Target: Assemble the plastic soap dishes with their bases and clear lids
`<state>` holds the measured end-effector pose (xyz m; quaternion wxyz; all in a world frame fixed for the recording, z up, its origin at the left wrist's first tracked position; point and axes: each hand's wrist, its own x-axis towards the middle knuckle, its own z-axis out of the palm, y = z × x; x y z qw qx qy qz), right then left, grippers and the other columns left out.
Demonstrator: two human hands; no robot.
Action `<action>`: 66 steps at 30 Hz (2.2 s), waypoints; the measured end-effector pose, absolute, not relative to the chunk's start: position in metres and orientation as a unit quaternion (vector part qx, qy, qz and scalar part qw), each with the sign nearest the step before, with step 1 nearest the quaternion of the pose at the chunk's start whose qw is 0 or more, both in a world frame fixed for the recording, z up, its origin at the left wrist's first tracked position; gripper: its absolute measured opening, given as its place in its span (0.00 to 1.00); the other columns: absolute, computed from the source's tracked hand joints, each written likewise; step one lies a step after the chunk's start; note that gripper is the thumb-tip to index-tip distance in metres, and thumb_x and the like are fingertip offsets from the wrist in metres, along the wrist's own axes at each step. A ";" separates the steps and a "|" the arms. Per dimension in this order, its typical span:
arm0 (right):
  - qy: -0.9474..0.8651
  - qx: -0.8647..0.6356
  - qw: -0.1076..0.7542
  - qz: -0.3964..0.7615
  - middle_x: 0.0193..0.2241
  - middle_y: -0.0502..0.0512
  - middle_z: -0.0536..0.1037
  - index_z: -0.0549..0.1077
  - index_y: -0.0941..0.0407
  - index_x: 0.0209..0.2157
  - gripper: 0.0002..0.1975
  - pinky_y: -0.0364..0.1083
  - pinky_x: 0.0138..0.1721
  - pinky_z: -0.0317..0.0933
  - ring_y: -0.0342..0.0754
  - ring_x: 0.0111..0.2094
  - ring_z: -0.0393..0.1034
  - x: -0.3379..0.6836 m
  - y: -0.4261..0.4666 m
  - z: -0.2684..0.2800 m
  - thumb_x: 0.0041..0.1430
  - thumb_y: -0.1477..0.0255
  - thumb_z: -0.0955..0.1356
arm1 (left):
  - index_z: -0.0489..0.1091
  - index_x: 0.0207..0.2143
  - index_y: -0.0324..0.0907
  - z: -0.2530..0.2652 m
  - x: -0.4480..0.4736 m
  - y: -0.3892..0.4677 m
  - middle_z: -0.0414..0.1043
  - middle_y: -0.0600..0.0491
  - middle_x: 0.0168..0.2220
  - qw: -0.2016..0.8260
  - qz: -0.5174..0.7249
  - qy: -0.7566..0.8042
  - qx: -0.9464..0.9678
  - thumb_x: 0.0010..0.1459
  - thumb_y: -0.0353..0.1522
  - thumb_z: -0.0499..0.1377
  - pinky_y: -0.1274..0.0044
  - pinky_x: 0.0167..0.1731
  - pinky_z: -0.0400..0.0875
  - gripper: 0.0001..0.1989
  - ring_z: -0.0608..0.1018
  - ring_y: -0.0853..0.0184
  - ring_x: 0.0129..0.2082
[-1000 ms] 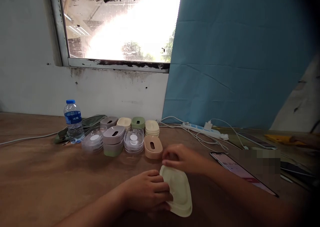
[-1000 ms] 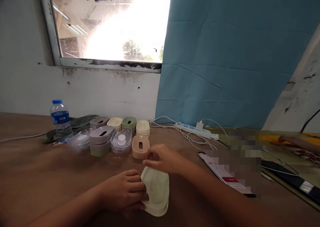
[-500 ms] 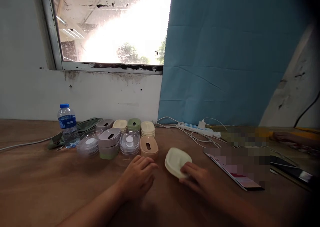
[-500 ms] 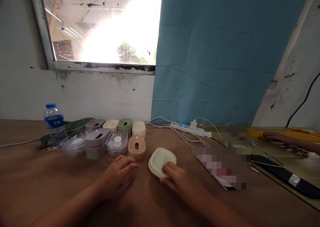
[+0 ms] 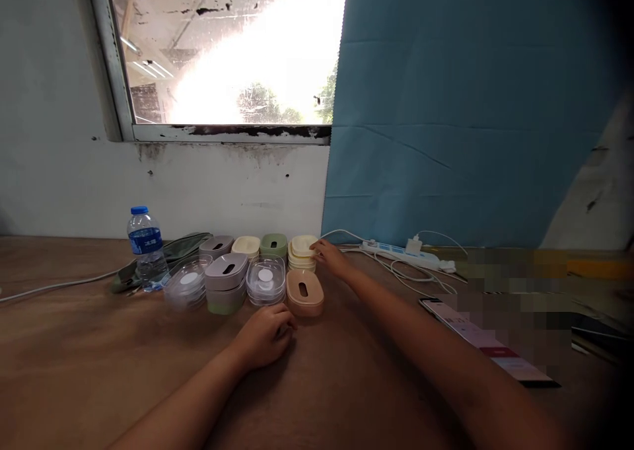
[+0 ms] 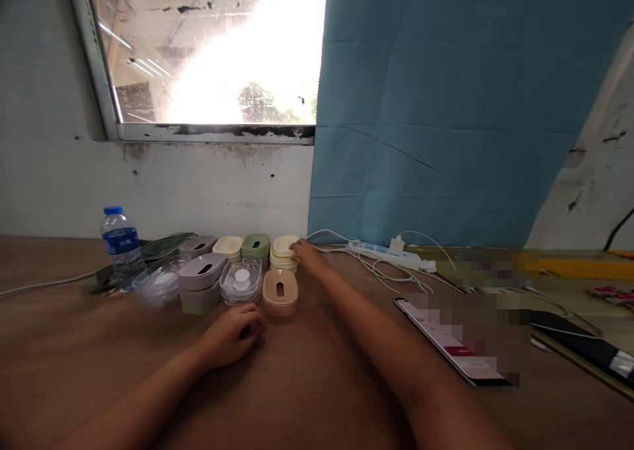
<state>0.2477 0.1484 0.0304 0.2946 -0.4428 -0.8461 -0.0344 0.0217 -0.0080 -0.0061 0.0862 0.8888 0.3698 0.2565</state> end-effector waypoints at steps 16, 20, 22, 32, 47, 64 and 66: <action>-0.831 -0.440 0.341 -0.015 0.51 0.65 0.59 0.62 0.61 0.48 0.20 0.53 0.53 0.50 0.54 0.53 0.54 0.228 0.146 0.012 0.52 0.80 0.63 | 0.65 0.45 0.41 -0.006 0.048 -0.002 0.67 0.50 0.48 0.056 0.221 0.304 0.925 0.59 0.34 0.49 0.71 0.48 0.59 0.14 0.68 0.65 0.47; -0.828 -0.420 0.371 -0.016 0.51 0.62 0.60 0.55 0.59 0.52 0.25 0.52 0.56 0.46 0.52 0.55 0.52 0.231 0.111 0.021 0.51 0.78 0.62 | 0.65 0.46 0.42 -0.007 0.047 0.000 0.66 0.50 0.49 0.061 0.210 0.313 0.924 0.60 0.34 0.47 0.71 0.49 0.59 0.14 0.67 0.65 0.49; -0.834 -0.408 0.370 -0.007 0.49 0.61 0.62 0.56 0.58 0.50 0.24 0.51 0.55 0.49 0.51 0.53 0.55 0.236 0.084 0.022 0.50 0.77 0.63 | 0.65 0.46 0.42 -0.006 0.046 -0.001 0.66 0.50 0.49 0.063 0.213 0.319 0.921 0.60 0.34 0.47 0.71 0.49 0.59 0.14 0.67 0.65 0.49; -0.821 -0.429 0.334 0.173 0.40 0.55 0.69 0.64 0.55 0.39 0.16 0.48 0.44 0.57 0.49 0.42 0.63 0.260 -0.038 -0.002 0.45 0.77 0.64 | 0.66 0.42 0.42 -0.008 0.046 0.000 0.67 0.50 0.47 0.056 0.219 0.330 0.917 0.59 0.32 0.48 0.72 0.47 0.60 0.12 0.67 0.66 0.47; -0.757 -0.481 0.359 0.260 0.16 0.43 0.56 0.51 0.54 0.19 0.10 0.39 0.20 0.48 0.39 0.18 0.52 0.277 -0.004 -0.018 0.47 0.74 0.61 | 0.66 0.25 0.41 -0.002 0.034 -0.006 0.72 0.52 0.27 -0.003 0.092 0.411 0.907 0.56 0.34 0.49 0.79 0.25 0.59 0.10 0.73 0.67 0.27; -0.840 -0.437 0.253 0.198 0.19 0.45 0.62 0.57 0.56 0.19 0.08 0.39 0.23 0.49 0.40 0.22 0.55 0.271 -0.021 -0.010 0.47 0.78 0.62 | 0.65 0.27 0.42 -0.004 0.033 -0.003 0.72 0.52 0.28 -0.002 0.081 0.399 0.914 0.58 0.35 0.47 0.79 0.25 0.58 0.12 0.73 0.67 0.28; -0.840 -0.437 0.250 0.201 0.18 0.45 0.62 0.56 0.56 0.19 0.08 0.39 0.23 0.49 0.40 0.22 0.55 0.272 -0.021 -0.010 0.47 0.78 0.62 | 0.65 0.27 0.42 -0.003 0.033 -0.003 0.72 0.52 0.28 -0.001 0.078 0.400 0.913 0.58 0.35 0.46 0.79 0.25 0.57 0.12 0.73 0.67 0.28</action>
